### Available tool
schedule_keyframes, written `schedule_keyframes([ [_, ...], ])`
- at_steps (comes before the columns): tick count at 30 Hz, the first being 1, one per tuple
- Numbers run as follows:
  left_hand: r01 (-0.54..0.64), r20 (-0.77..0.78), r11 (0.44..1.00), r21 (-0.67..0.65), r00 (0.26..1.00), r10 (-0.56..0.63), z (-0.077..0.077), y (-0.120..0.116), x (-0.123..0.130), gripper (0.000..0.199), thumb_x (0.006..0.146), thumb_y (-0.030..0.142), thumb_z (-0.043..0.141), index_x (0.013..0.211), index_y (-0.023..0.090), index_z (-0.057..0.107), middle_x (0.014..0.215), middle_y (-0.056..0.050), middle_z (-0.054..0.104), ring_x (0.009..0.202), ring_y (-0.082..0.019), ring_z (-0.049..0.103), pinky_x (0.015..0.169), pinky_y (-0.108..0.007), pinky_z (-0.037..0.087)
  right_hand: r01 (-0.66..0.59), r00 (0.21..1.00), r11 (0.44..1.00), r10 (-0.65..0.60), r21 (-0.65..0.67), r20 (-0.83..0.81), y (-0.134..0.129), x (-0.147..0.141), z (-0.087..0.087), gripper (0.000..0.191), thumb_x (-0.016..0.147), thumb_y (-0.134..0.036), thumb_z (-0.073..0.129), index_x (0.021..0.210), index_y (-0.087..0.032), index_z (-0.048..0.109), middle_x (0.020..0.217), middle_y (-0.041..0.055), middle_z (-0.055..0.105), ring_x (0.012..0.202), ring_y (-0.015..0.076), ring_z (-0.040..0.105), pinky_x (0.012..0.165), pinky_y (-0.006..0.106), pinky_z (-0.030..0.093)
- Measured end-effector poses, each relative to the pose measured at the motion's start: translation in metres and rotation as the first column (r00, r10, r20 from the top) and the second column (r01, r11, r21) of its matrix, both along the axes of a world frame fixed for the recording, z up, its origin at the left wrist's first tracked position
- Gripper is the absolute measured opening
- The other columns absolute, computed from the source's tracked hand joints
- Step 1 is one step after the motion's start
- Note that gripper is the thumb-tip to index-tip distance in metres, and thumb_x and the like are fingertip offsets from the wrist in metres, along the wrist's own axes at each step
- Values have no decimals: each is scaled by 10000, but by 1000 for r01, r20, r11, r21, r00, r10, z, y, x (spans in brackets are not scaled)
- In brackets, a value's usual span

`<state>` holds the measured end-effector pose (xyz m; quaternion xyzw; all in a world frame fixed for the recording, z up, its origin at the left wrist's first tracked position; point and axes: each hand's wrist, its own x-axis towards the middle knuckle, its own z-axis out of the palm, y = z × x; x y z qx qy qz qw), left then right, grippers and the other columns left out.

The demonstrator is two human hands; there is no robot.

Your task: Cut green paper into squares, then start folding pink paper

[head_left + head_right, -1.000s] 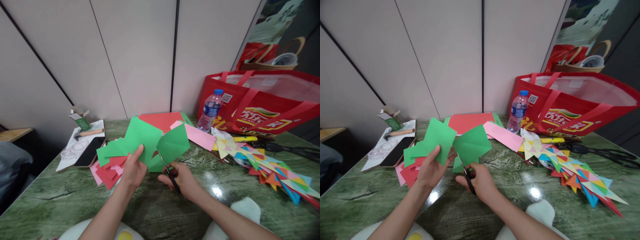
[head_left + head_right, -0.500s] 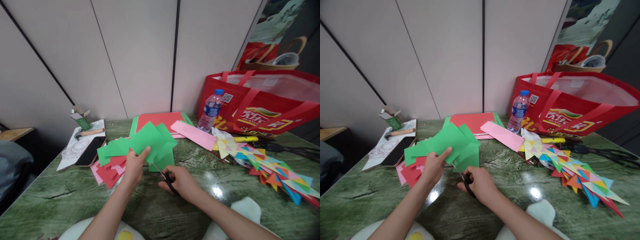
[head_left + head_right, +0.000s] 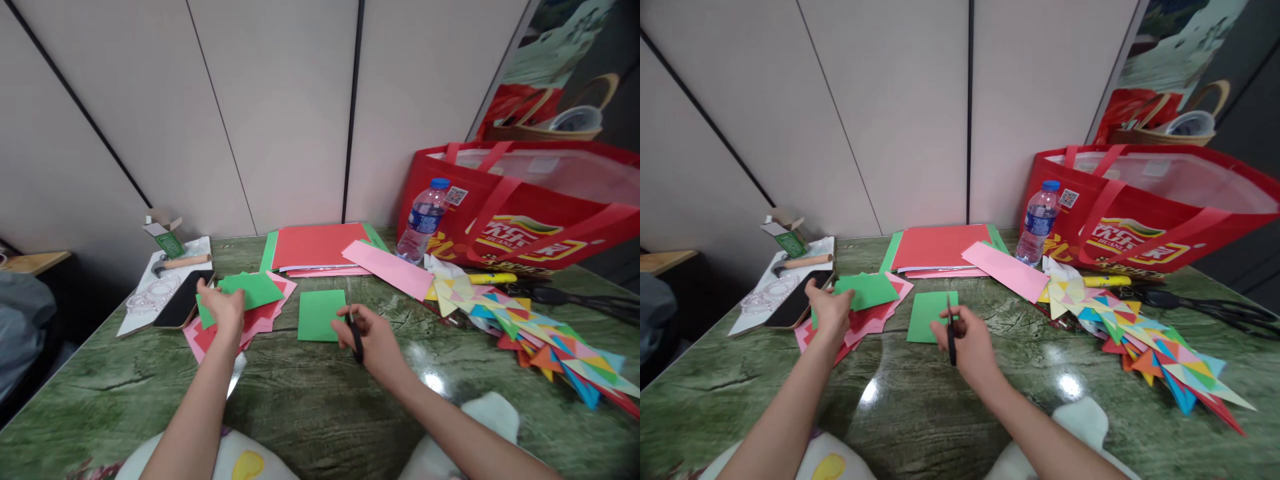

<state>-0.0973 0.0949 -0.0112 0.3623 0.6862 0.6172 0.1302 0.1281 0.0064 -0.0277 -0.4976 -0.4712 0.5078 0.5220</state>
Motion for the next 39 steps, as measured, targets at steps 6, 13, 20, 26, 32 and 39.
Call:
schedule_keyframes([
  [6,395,-312,918,37,877,-365,9,-21,34,355,675,193,540,1029,177,536,926,-78,565,795,-188,541,726,-321,427,289,901,952,-306,-100,-307,12,8,-4,442,553,-408,716,875,-186,510,645,-14,577,576,129,540,530,245,420],
  [13,697,95,696,-171,715,-692,-21,-36,73,456,541,208,684,985,187,584,839,-49,585,634,-140,550,592,-273,435,415,816,896,-444,-158,-371,16,13,-4,417,520,-354,725,861,-211,534,786,-5,550,746,142,549,618,254,470],
  [20,684,257,705,-186,726,-637,-15,-36,69,424,559,236,689,966,172,592,936,-82,576,656,-144,571,588,-275,441,308,831,929,-369,-207,-416,17,13,-9,413,502,-319,742,841,-208,535,709,-18,553,718,145,560,641,298,508],
  [26,669,299,735,-113,728,-617,-16,-34,70,379,559,210,684,928,166,609,931,-82,588,715,-150,573,642,-291,458,287,816,939,-343,-189,-465,16,12,-8,414,485,-291,771,814,-193,541,677,-33,556,658,110,554,666,284,509],
  [32,657,340,754,1,709,-618,-14,-33,71,377,528,208,709,891,156,622,925,-80,593,766,-164,575,706,-312,443,257,848,949,-313,-184,-428,15,11,-7,448,452,-267,788,827,-178,559,670,-34,556,565,92,531,513,222,449],
  [39,637,542,755,157,583,-605,-5,-36,76,332,544,240,725,848,148,631,859,-42,626,794,-112,555,763,-244,393,200,849,958,-274,-207,-451,15,11,-7,469,432,-259,795,832,-176,565,670,-35,571,560,98,537,499,224,439],
])
